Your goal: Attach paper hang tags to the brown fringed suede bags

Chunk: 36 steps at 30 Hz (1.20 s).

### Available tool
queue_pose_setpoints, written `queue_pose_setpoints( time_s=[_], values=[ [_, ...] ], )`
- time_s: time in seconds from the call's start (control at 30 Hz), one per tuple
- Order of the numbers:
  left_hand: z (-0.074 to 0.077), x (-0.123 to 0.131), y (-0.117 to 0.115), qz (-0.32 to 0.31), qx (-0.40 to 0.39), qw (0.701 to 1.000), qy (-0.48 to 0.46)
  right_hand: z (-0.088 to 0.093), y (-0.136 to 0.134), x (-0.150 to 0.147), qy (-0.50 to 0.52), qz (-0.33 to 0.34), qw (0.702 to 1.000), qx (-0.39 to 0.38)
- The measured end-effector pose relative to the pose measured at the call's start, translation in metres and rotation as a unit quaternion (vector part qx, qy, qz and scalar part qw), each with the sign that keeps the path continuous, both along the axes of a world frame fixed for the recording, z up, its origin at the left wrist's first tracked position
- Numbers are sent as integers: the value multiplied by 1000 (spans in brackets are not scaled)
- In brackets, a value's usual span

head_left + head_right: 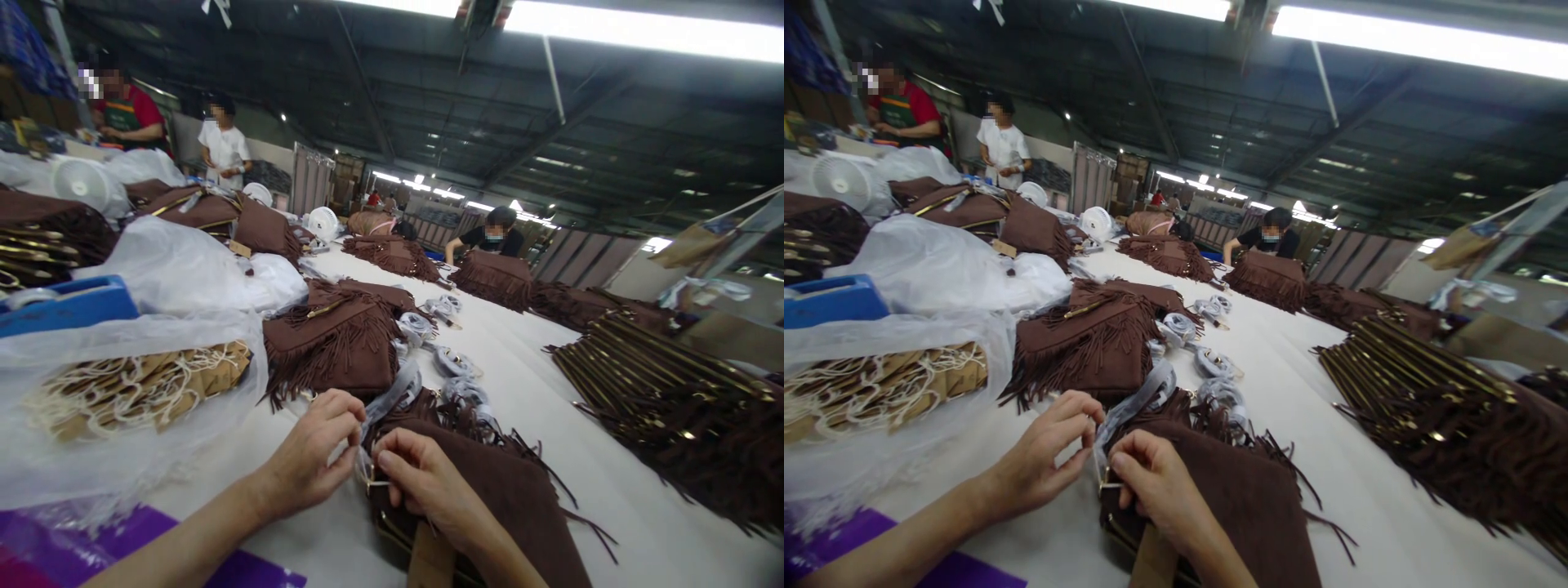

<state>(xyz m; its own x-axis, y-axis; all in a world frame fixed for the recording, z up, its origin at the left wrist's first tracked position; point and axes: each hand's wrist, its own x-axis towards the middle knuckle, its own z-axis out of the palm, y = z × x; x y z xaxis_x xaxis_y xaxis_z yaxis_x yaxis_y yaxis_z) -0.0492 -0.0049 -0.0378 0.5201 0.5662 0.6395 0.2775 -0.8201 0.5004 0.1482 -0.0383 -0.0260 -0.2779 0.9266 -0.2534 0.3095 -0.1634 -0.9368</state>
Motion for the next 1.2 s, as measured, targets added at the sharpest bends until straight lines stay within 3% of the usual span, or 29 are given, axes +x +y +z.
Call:
queue_pose_setpoints(
  time_s=[0.2,0.33,0.5,0.7,1.2],
  values=[
    [0,5,-1,16,-22,999,-35,-3,-5,-13,-35,-4,992,119],
    [-1,5,0,22,-58,997,-43,-2,-1,-13,-23,-11,995,101],
    [-5,3,-3,27,-164,986,-9,-2,4,-10,2,-19,998,54],
    [-12,12,-8,31,-232,972,5,-10,3,-9,-30,-22,994,107],
    [-13,21,-12,39,-214,976,-30,-14,5,-8,-32,-22,993,111]
  ],
)
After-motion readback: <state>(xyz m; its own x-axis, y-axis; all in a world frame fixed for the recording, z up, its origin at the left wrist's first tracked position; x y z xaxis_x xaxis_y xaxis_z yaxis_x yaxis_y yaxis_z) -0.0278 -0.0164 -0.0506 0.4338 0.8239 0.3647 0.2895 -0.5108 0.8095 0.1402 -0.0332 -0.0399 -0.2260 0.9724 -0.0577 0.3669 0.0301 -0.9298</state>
